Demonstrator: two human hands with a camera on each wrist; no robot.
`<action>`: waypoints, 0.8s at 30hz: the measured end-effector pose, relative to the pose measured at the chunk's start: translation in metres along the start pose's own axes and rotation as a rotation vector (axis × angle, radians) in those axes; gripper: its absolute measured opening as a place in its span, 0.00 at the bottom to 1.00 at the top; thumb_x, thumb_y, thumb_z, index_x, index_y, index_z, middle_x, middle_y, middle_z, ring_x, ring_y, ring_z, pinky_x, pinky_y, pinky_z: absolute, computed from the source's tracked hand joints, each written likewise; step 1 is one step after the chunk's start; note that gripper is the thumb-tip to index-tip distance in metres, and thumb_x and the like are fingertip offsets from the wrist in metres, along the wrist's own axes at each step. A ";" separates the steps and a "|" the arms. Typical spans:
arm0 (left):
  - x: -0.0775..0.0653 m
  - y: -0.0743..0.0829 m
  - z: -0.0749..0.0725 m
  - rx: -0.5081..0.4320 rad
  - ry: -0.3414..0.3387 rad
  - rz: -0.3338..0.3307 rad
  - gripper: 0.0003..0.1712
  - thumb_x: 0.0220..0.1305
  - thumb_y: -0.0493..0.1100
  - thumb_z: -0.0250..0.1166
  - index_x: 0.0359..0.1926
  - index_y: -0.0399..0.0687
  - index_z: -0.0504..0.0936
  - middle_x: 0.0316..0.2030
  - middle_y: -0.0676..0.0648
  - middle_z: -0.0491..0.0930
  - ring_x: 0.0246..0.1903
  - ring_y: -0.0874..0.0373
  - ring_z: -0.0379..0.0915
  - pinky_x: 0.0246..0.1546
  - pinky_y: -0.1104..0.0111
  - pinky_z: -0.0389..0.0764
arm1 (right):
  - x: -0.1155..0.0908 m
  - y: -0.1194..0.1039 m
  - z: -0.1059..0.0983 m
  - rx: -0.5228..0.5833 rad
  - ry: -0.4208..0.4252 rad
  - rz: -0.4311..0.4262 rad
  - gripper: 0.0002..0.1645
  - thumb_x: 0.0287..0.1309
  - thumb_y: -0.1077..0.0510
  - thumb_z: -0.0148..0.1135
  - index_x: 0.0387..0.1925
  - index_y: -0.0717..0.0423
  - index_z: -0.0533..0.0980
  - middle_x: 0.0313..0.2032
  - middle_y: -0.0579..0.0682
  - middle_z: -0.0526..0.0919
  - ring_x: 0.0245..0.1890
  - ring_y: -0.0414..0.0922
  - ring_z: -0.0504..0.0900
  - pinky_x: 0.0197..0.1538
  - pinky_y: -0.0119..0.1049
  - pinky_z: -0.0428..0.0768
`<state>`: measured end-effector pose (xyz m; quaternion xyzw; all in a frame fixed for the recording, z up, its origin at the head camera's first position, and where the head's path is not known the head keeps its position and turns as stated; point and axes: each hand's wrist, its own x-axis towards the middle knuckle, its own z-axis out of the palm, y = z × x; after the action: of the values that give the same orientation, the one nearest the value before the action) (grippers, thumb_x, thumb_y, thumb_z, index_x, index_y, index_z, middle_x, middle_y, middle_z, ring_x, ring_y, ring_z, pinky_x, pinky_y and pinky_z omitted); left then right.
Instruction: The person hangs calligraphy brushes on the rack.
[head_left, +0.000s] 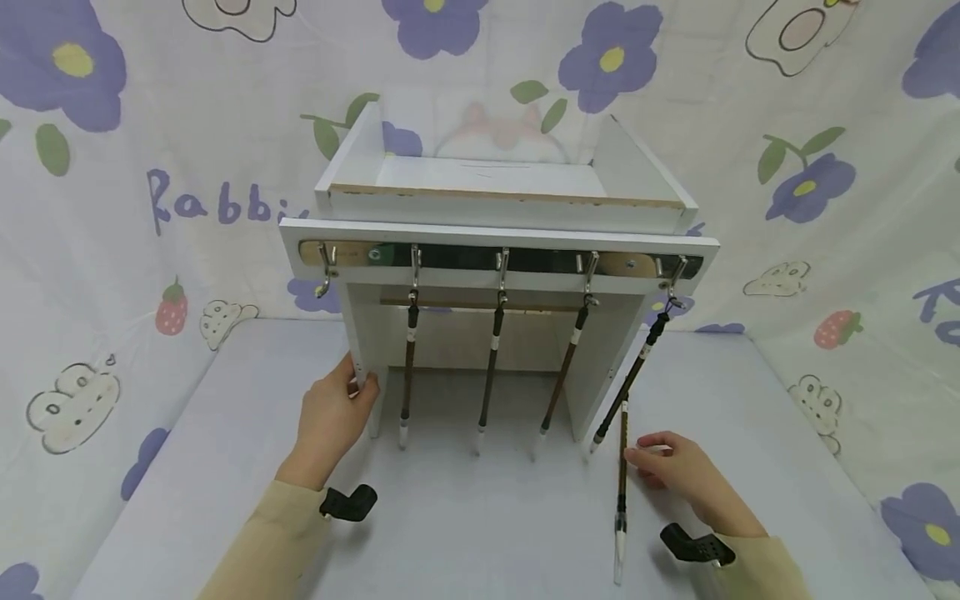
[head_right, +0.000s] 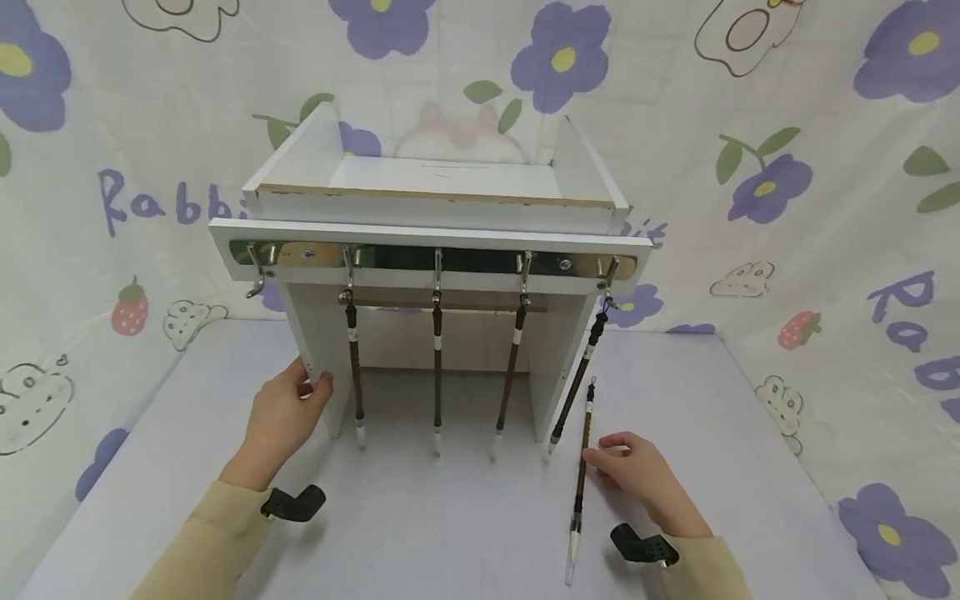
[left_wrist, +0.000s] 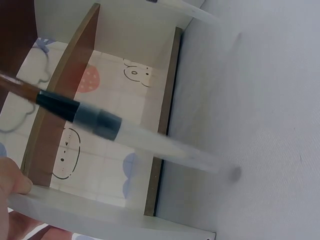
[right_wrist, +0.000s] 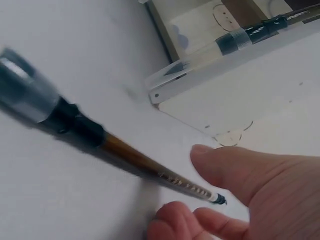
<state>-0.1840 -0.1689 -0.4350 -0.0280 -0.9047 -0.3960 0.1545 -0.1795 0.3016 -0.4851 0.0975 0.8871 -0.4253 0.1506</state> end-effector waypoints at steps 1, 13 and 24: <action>0.000 0.000 0.000 0.002 0.003 0.001 0.25 0.70 0.46 0.55 0.65 0.45 0.70 0.55 0.35 0.77 0.47 0.40 0.80 0.38 0.51 0.83 | 0.001 -0.001 0.000 -0.011 -0.001 0.002 0.39 0.54 0.39 0.68 0.56 0.63 0.71 0.40 0.53 0.83 0.36 0.45 0.81 0.39 0.39 0.78; 0.000 0.000 0.001 -0.002 0.008 0.018 0.24 0.70 0.45 0.54 0.65 0.46 0.70 0.55 0.36 0.77 0.47 0.40 0.80 0.38 0.50 0.82 | 0.002 -0.006 0.009 -0.062 0.053 -0.003 0.29 0.53 0.45 0.71 0.46 0.63 0.73 0.30 0.50 0.82 0.28 0.44 0.79 0.33 0.38 0.75; 0.001 0.000 0.000 -0.008 0.011 0.005 0.25 0.70 0.45 0.55 0.65 0.46 0.70 0.55 0.35 0.77 0.47 0.39 0.79 0.39 0.50 0.82 | 0.004 -0.007 0.012 -0.138 0.079 -0.039 0.31 0.50 0.43 0.72 0.42 0.62 0.71 0.29 0.50 0.80 0.28 0.45 0.76 0.32 0.39 0.73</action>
<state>-0.1847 -0.1688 -0.4351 -0.0286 -0.9022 -0.3993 0.1603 -0.1828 0.2883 -0.4888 0.0864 0.9212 -0.3618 0.1137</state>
